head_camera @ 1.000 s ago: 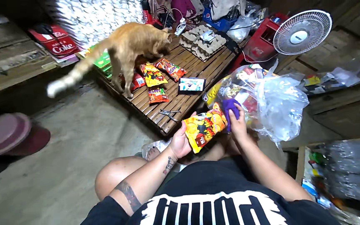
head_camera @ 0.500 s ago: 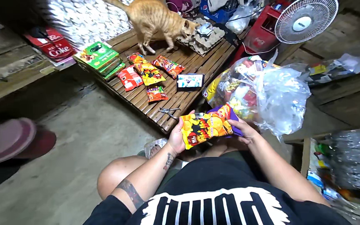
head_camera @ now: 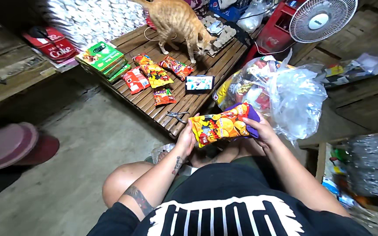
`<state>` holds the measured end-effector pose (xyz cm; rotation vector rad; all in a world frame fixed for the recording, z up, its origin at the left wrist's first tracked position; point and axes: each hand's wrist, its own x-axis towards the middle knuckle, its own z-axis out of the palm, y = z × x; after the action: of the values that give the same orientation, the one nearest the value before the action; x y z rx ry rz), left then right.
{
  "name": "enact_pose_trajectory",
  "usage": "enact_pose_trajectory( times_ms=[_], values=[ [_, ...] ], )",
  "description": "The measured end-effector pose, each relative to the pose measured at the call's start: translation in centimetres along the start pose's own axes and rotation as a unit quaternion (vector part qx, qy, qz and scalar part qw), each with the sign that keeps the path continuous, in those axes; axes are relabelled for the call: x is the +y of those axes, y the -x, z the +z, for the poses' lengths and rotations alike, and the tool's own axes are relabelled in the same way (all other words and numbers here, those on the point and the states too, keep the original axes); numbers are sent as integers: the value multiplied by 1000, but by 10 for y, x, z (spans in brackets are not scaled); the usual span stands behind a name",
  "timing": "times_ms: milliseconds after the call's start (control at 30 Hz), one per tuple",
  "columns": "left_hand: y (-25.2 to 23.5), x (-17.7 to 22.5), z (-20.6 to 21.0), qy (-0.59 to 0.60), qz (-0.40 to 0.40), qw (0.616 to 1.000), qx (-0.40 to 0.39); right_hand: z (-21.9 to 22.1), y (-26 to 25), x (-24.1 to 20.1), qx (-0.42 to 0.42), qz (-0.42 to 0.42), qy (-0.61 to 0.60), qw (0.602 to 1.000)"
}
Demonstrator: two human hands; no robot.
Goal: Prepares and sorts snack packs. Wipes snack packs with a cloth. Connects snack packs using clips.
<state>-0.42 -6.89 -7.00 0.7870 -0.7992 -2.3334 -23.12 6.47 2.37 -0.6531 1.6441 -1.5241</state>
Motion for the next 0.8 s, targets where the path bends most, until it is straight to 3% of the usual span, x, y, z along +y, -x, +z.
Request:
enact_pose_trajectory(
  times_ms=[100, 167, 267, 367, 433, 500, 533, 600, 700, 800],
  values=[
    [-2, 2, -1, -29, -34, 996, 78, 1, 2, -12, 59, -64, 20, 996],
    [1, -3, 2, -34, -29, 995, 86, 5, 3, -16, 88, -129, 76, 985],
    [19, -14, 14, -48, 22, 998, -37, 17, 7, -9, 94, -243, 229, 938],
    [31, -22, 20, -10, 72, 982, -173, 41, 22, 15, 31, -313, 351, 882],
    [33, -24, 20, 19, 83, 977, -194, 60, 31, 34, -41, -361, 385, 848],
    [35, -25, 18, 69, 62, 982, -164, 73, 38, 46, -100, -381, 404, 825],
    [35, -24, 17, 102, 45, 982, -150, 77, 39, 48, -121, -376, 404, 825],
    [35, -24, 14, 159, 25, 978, -133, 81, 36, 48, -148, -332, 341, 867],
    [34, -22, 13, 164, 31, 977, -132, 85, 32, 43, -146, -199, 134, 960],
    [30, -21, 13, 128, 32, 981, -141, 85, 34, 39, -108, -76, -37, 991]
  ],
)
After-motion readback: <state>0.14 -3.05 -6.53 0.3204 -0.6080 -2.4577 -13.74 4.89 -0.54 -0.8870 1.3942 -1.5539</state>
